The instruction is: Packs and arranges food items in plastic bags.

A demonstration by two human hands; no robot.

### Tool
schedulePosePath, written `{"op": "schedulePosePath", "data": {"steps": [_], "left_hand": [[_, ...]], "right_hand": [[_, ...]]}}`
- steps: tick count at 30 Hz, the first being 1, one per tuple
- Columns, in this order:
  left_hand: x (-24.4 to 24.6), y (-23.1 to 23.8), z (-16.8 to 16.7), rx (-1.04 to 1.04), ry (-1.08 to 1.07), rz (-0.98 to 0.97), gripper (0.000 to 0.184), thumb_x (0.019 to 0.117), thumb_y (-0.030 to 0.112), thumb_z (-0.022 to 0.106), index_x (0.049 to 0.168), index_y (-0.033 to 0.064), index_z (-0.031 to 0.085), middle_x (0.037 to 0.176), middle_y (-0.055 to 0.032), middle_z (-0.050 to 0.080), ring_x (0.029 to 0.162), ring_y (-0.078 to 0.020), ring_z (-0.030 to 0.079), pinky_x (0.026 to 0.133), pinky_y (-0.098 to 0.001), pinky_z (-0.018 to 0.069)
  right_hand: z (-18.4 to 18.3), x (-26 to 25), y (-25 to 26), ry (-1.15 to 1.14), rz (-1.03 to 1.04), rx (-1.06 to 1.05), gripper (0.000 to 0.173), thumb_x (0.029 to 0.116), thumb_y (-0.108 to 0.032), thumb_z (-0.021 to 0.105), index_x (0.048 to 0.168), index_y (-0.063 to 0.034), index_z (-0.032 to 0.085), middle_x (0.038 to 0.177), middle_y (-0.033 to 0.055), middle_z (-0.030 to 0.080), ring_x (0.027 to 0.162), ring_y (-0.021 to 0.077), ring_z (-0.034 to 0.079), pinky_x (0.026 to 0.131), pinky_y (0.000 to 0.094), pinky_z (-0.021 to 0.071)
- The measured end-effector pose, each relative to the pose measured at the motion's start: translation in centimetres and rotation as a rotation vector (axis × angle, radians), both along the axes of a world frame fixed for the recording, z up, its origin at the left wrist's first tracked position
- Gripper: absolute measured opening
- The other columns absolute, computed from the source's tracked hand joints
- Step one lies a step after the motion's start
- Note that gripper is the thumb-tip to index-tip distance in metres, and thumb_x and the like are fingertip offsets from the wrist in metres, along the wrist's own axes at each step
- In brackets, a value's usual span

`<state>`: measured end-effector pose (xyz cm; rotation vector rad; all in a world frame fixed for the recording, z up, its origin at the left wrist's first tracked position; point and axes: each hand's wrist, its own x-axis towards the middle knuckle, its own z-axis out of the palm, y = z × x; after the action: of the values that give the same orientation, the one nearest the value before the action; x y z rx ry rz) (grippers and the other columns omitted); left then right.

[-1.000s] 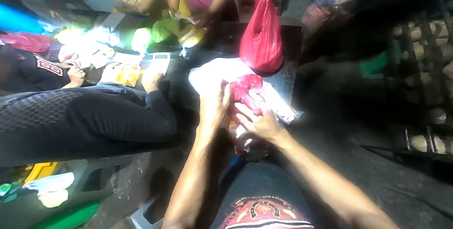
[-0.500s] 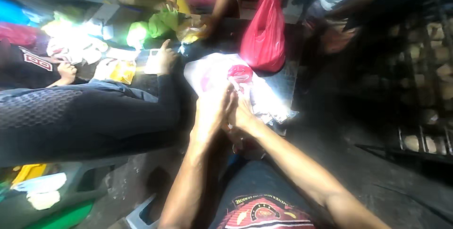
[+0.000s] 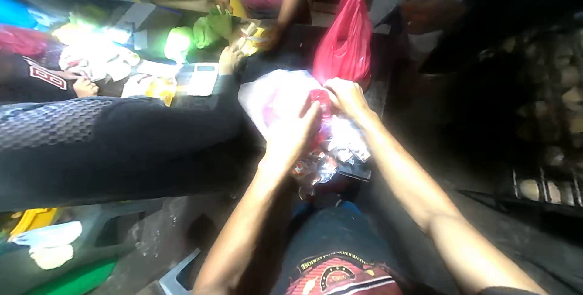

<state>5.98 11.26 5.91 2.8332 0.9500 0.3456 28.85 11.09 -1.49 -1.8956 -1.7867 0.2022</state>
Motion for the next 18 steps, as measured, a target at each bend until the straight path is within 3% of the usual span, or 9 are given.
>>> {"op": "schedulePosePath", "data": {"steps": [2, 4, 6, 8, 10, 11, 12, 14, 18], "left_hand": [[0.5, 0.3, 0.0, 0.038, 0.105, -0.068, 0.037, 0.1050, 0.029, 0.054, 0.141, 0.0235, 0.061, 0.155, -0.0030, 0.050, 0.116, -0.0279, 0.068, 0.084, -0.0495, 0.0585], [0.8, 0.4, 0.4, 0.064, 0.188, -0.109, 0.035, 0.1049, 0.030, 0.054, 0.137, 0.0198, 0.065, 0.151, -0.0019, 0.055, 0.100, -0.0265, 0.072, 0.072, -0.0470, 0.0593], [1.1, 0.2, 0.6, 0.090, 0.235, -0.090, 0.040, 0.1047, 0.035, 0.053, 0.137, 0.0149, 0.064, 0.150, -0.0047, 0.055, 0.098, -0.0279, 0.072, 0.071, -0.0476, 0.0586], [1.0, 0.0, 0.4, 0.102, 0.250, -0.045, 0.046, 0.1050, 0.038, 0.052, 0.142, 0.0107, 0.060, 0.153, -0.0074, 0.053, 0.122, -0.0299, 0.064, 0.093, -0.0515, 0.0535], [0.5, -0.1, 0.0, 0.125, 0.199, -0.023, 0.047, 0.1036, 0.038, 0.053, 0.138, 0.0073, 0.063, 0.152, -0.0093, 0.054, 0.129, -0.0314, 0.060, 0.101, -0.0528, 0.0495], [0.1, -0.4, 0.0, 0.137, 0.200, 0.005, 0.049, 0.1026, 0.042, 0.054, 0.137, 0.0082, 0.063, 0.153, -0.0071, 0.053, 0.126, -0.0300, 0.062, 0.097, -0.0515, 0.0520], [-0.3, -0.8, 0.1, 0.148, 0.210, 0.035, 0.053, 0.1011, 0.048, 0.055, 0.137, 0.0093, 0.064, 0.155, -0.0043, 0.051, 0.112, -0.0285, 0.068, 0.081, -0.0496, 0.0573], [-1.1, -1.6, 0.1, 0.126, 0.225, 0.061, 0.066, 0.0959, 0.059, 0.058, 0.140, 0.0093, 0.062, 0.159, -0.0028, 0.046, 0.080, -0.0268, 0.072, 0.053, -0.0456, 0.0539], [-1.9, -2.7, -0.1, 0.051, 0.257, 0.063, 0.066, 0.0940, 0.054, 0.065, 0.145, 0.0130, 0.057, 0.163, -0.0026, 0.040, 0.081, -0.0266, 0.072, 0.056, -0.0444, 0.0556]], "right_hand": [[0.6, 0.3, 0.9, 0.025, -0.012, 0.118, 0.027, 0.1042, -0.022, 0.052, 0.110, -0.0082, 0.074, 0.101, 0.0133, 0.074, 0.095, 0.0333, 0.073, 0.081, 0.0573, 0.0568], [1.1, 0.4, 1.3, 0.033, 0.008, 0.208, 0.028, 0.1049, -0.024, 0.051, 0.107, -0.0093, 0.074, 0.095, 0.0109, 0.075, 0.090, 0.0294, 0.073, 0.079, 0.0532, 0.0574], [1.0, 0.2, 1.1, 0.019, 0.047, 0.299, 0.028, 0.1051, -0.023, 0.051, 0.103, -0.0075, 0.074, 0.092, 0.0102, 0.075, 0.087, 0.0267, 0.074, 0.077, 0.0494, 0.0580], [0.7, -0.4, 0.1, 0.013, 0.082, 0.358, 0.028, 0.1046, -0.021, 0.053, 0.102, -0.0051, 0.076, 0.096, 0.0112, 0.075, 0.087, 0.0259, 0.074, 0.077, 0.0469, 0.0598], [0.4, -1.1, -0.9, 0.016, 0.098, 0.390, 0.026, 0.1033, -0.020, 0.055, 0.097, -0.0034, 0.075, 0.096, 0.0128, 0.075, 0.085, 0.0270, 0.074, 0.073, 0.0465, 0.0602], [0.3, -1.5, -1.5, 0.015, 0.093, 0.396, 0.026, 0.1029, -0.020, 0.057, 0.094, -0.0034, 0.075, 0.093, 0.0127, 0.074, 0.082, 0.0269, 0.073, 0.069, 0.0458, 0.0596], [0.4, -1.8, -1.8, 0.014, 0.084, 0.401, 0.026, 0.1023, -0.020, 0.058, 0.091, -0.0035, 0.074, 0.090, 0.0125, 0.072, 0.079, 0.0267, 0.072, 0.066, 0.0452, 0.0586], [0.6, -2.4, -1.9, 0.009, 0.071, 0.412, 0.029, 0.1022, -0.022, 0.057, 0.086, -0.0035, 0.072, 0.086, 0.0124, 0.070, 0.075, 0.0265, 0.070, 0.062, 0.0448, 0.0562], [2.0, -3.8, -0.1, -0.058, 0.086, 0.331, 0.024, 0.1016, -0.023, 0.058, 0.110, -0.0076, 0.075, 0.098, 0.0124, 0.074, 0.079, 0.0303, 0.073, 0.064, 0.0492, 0.0588]]}}
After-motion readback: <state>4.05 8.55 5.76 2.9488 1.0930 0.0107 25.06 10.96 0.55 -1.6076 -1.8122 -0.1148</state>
